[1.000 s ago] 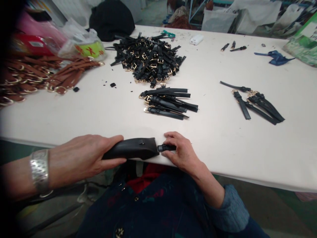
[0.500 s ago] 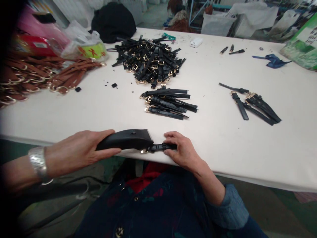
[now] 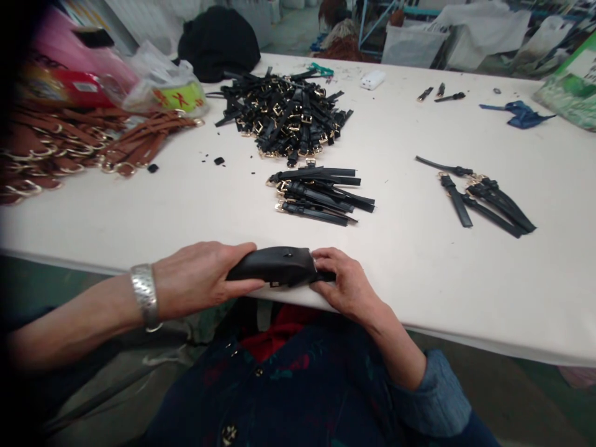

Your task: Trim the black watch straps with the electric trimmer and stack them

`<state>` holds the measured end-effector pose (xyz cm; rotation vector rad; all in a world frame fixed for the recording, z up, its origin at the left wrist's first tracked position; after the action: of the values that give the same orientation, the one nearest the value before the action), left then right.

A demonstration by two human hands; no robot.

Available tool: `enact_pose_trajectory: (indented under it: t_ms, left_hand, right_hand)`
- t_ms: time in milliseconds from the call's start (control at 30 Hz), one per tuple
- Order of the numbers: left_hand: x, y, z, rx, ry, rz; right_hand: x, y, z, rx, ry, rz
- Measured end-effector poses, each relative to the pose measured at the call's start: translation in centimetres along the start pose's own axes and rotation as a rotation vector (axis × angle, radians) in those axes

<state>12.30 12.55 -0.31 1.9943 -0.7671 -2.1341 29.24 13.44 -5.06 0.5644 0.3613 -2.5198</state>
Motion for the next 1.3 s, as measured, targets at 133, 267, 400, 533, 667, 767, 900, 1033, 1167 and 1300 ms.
enact_pose_trajectory:
  t_ms: [133,267,400,533,667,767,900,1033,1167,1300]
  left_hand:
    - [1.0,1.1,3.2,-0.105,0.065,-0.036]
    - [2.7,3.5,5.2,-0.125,0.111,0.033]
    - [3.5,4.5,4.7,-0.111,0.089,0.044]
    - [3.4,4.1,3.7,-0.103,0.098,0.021]
    - [3.2,4.0,3.3,-0.105,0.084,0.033]
    - [3.0,4.2,3.2,-0.109,0.087,0.036]
    - [3.3,4.2,3.2,-0.101,0.118,0.028]
    - [3.8,4.0,3.5,-0.090,0.160,-0.015]
    - [4.2,4.0,3.9,-0.103,0.189,-0.025]
    - [4.3,4.1,4.0,-0.103,0.210,-0.023]
  right_hand:
    - [-0.1,0.0,-0.1,0.017,0.017,-0.006]
    - [-0.1,0.0,-0.2,0.012,-0.009,0.016]
    - [0.0,-0.1,0.1,0.007,-0.004,0.013]
    - [0.3,-0.2,0.6,-0.009,0.022,-0.013]
    - [0.8,-0.3,0.9,-0.007,0.067,0.005]
    - [1.1,-0.3,1.1,0.004,0.165,0.035]
    - [1.5,-0.5,1.3,0.033,0.294,0.095]
    - [1.7,-0.6,1.8,0.054,0.351,0.147]
    - [1.8,-0.9,1.6,0.098,0.327,0.152]
    - [1.8,-1.2,0.6,0.147,0.232,0.082]
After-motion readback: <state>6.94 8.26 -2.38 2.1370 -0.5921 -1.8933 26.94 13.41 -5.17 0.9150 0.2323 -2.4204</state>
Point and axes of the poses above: each hand's wrist, its own y-axis away from the middle knuckle, its own x-axis out of the palm, z = x × y, the point moved 9 cm from there along -y, towards the middle knuckle, and after that the axes turned 9 degrees about -y, right-handed, at the moved point
